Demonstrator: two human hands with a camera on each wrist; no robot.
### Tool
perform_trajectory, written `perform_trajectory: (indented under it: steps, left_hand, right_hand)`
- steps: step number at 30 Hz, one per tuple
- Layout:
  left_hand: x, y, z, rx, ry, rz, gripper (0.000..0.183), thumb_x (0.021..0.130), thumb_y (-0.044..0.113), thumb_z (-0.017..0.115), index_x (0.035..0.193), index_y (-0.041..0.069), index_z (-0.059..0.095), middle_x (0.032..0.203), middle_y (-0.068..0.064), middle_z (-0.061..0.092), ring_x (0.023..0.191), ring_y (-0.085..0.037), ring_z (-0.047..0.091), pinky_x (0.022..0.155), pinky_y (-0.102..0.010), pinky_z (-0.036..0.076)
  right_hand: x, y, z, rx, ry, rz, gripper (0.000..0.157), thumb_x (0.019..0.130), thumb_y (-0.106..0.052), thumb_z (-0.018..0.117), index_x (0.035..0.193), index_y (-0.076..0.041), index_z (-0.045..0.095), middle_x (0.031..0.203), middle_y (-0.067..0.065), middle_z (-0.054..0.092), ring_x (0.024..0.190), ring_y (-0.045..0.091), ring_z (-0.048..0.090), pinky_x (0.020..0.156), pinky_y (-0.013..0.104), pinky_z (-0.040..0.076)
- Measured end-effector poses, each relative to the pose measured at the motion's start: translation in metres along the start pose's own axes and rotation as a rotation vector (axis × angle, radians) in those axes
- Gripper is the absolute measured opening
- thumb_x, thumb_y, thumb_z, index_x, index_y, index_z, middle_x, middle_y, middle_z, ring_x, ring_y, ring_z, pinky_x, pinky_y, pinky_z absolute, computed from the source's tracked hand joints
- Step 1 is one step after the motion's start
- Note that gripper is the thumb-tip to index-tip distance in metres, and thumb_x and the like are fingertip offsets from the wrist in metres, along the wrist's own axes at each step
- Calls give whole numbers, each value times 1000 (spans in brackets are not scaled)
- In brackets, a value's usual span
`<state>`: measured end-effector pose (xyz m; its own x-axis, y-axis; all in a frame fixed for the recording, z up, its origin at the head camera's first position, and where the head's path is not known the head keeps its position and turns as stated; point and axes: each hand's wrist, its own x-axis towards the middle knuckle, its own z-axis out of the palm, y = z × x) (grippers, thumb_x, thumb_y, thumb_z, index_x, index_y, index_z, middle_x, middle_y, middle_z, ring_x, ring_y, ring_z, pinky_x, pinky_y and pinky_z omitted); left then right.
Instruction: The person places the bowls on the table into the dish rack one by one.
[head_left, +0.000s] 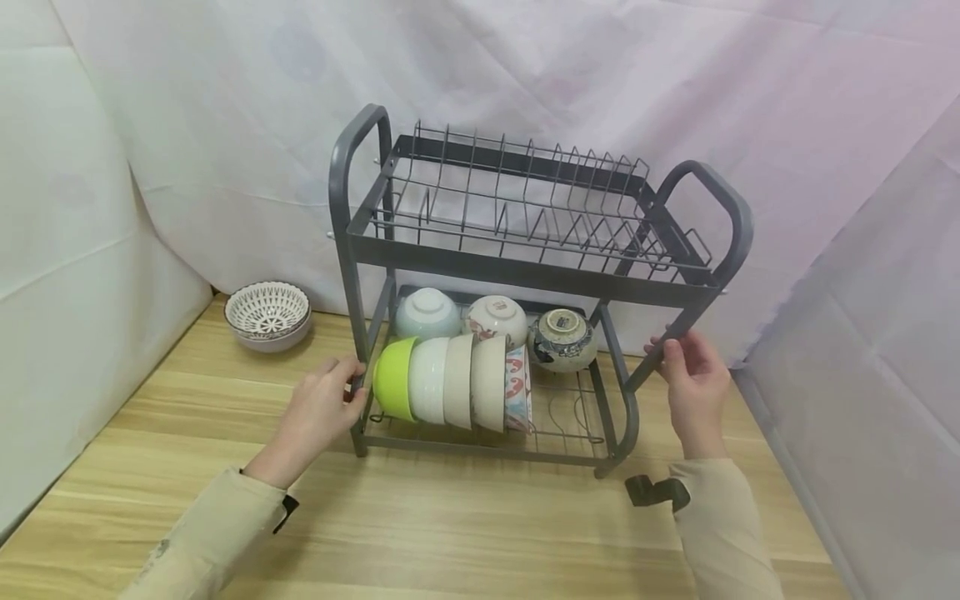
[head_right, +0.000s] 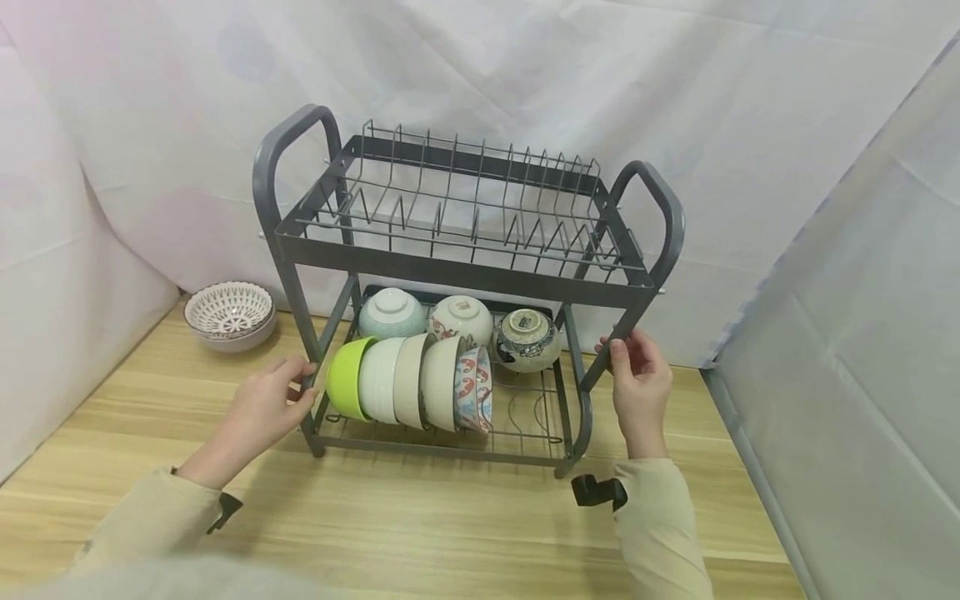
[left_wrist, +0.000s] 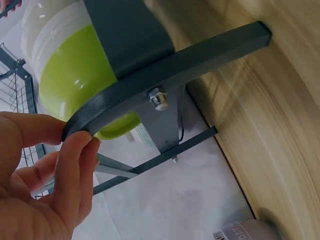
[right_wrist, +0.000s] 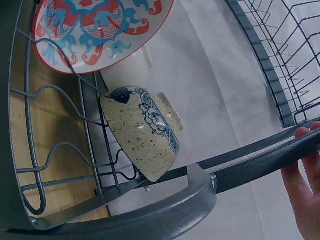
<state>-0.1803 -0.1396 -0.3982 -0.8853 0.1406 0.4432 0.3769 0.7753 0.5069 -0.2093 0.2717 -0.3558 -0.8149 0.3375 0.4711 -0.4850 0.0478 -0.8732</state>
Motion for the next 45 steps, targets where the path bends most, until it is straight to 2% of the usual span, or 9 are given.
perform_trajectory:
  steps: [6, 10, 18, 22, 26, 34, 39, 41, 45]
  left_hand:
    - [1, -7, -8, -22, -37, 27, 18, 79, 1, 64, 96, -2, 58, 89, -21, 62, 67, -29, 65, 55, -34, 53]
    - [9, -21, -22, -53, 16, 8, 19, 85, 7, 59, 100, -5, 56, 90, -22, 63, 72, -32, 64, 60, -40, 53]
    - [45, -81, -45, -51, 207, -165, 38, 85, 17, 58, 108, -13, 51, 99, -32, 55, 88, -42, 54, 77, -51, 45]
    - [56, -115, -47, -7, 241, -301, 46, 86, 20, 54, 113, -17, 46, 106, -35, 48, 100, -49, 44, 86, -57, 34]
    - [57, -139, -48, 53, 175, -458, 53, 89, 25, 48, 121, -17, 39, 115, -39, 39, 107, -55, 35, 91, -60, 28]
    - [56, -164, -42, 160, 51, -664, 63, 92, 31, 38, 122, -23, 28, 118, -47, 30, 111, -59, 29, 93, -61, 26]
    - [53, -174, -41, 225, -68, -724, 72, 93, 37, 31, 119, -29, 26, 114, -50, 30, 105, -60, 33, 90, -60, 32]
    - [52, -174, -39, 222, -79, -741, 67, 93, 34, 31, 118, -28, 30, 113, -48, 33, 103, -59, 35, 87, -60, 35]
    - [54, -173, -34, 192, -51, -795, 55, 92, 22, 26, 120, -25, 29, 115, -45, 34, 105, -58, 37, 87, -59, 37]
  right_hand:
    - [0, 0, 2, 54, 6, 29, 16, 86, -1, 57, 100, 3, 62, 82, 9, 65, 74, 15, 66, 71, 26, 52]
    - [1, 1, 2, 53, 0, 16, 14, 86, -1, 57, 98, 1, 63, 82, 10, 65, 74, 14, 66, 71, 26, 52]
    - [1, 1, 2, 49, 16, 9, 13, 86, -1, 57, 97, -2, 65, 80, 9, 66, 73, 14, 66, 71, 25, 52]
    - [1, 1, 3, 53, 18, 16, 14, 86, -1, 57, 96, -2, 66, 80, 8, 66, 73, 14, 66, 71, 26, 52]
    - [0, 2, 4, 55, 14, 8, 16, 86, 1, 56, 100, 7, 62, 79, 7, 66, 73, 14, 66, 72, 26, 52]
    - [-2, 1, 2, 52, 16, 17, 21, 87, -1, 56, 104, 12, 58, 80, 5, 65, 76, 14, 65, 72, 25, 53]
    - [-1, 1, 3, 74, 1, -7, 16, 87, 1, 55, 100, 4, 63, 82, 7, 66, 76, 14, 66, 72, 26, 53]
    - [-2, 3, 2, 83, -5, -19, 16, 87, 2, 55, 96, -4, 66, 83, 8, 66, 76, 14, 66, 72, 26, 52]
    - [-3, 5, 1, 83, -2, -25, 16, 87, 2, 55, 98, -3, 66, 82, 6, 66, 77, 13, 66, 73, 25, 52]
